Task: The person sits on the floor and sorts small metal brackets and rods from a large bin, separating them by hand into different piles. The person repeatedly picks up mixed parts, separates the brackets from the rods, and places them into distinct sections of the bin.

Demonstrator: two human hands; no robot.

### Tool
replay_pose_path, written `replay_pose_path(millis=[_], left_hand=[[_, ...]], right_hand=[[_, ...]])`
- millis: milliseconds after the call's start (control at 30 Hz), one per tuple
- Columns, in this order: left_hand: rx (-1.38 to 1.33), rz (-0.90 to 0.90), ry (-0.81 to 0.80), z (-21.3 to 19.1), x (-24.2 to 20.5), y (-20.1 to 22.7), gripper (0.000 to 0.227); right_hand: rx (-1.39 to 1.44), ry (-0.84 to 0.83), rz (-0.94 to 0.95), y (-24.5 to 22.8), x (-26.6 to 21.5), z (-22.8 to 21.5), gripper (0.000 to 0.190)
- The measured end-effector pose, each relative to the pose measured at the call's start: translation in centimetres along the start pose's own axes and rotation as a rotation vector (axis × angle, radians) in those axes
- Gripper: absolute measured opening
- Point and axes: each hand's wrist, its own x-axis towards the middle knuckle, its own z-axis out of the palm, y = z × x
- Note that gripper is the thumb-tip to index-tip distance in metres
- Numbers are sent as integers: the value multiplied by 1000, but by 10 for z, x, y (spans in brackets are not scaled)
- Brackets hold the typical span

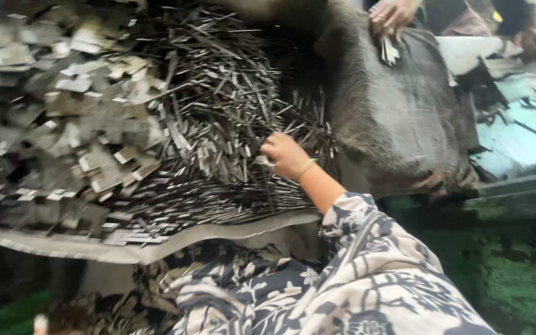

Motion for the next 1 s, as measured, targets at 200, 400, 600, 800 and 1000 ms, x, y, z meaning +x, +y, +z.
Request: replay_pose_path(millis=[200,400,600,800,1000], left_hand=[[264,92,149,86,-29,-5,22],[988,746,307,137,-84,46,28],[1018,331,-612,277,-115,-30,35],[699,-246,-974,379,-105,-201,37],[732,-268,-912,389,-101,-252,27]], right_hand=[[-143,-169,99,41,12,9,34],[-58,32,264,98,-11,22,41],[-44,170,413,76,-13,41,31],[15,259,431,36,-31,38,32],[61,229,480,28,-34,40,33]])
